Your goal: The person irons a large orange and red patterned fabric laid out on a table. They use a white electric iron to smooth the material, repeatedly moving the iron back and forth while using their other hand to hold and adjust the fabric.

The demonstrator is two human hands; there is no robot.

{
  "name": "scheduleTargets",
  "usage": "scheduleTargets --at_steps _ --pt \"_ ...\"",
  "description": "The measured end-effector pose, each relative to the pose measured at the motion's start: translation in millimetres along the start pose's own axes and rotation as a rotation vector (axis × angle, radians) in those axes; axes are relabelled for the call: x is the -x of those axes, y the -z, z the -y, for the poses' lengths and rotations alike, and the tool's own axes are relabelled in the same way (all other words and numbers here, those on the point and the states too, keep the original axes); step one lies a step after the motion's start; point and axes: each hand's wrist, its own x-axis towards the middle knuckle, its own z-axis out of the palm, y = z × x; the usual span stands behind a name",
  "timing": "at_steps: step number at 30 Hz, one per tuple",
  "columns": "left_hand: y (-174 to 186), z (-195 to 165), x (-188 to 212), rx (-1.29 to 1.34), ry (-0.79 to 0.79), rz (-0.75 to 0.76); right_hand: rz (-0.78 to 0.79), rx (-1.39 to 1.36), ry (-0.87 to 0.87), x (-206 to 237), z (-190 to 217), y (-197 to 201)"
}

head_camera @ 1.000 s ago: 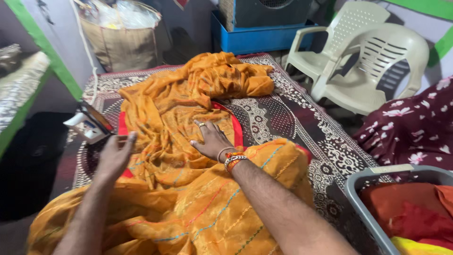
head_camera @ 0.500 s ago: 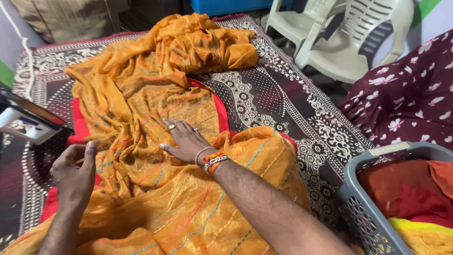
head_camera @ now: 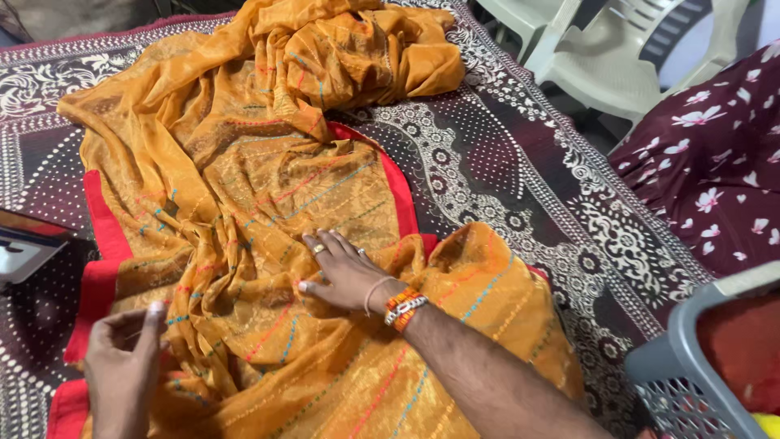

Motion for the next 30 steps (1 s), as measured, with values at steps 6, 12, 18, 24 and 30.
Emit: scheduleTargets --at_steps 6,12,18,24,30 --pt "-9 2 -6 -0.183 -0.095 -0.005 -0.031 -0.064 0.039 -5 6 9" --pt "-13 8 -5 -0.119 -0.079 0.021 -0.018 -0.054 0.026 -11 -3 2" --pt "-19 19 -4 -0.16 -0.261 -0.022 -0.117 -0.008 0.098 -16 -22 -17" --pt "-13 7 9 -0.187 -0.307 -0.051 -0.266 -0.06 0.21 -18 -43 -27" --pt "-4 -1 16 -0.303 -0.285 -0.116 -0.466 0.058 -0.052 -16 -57 -20"
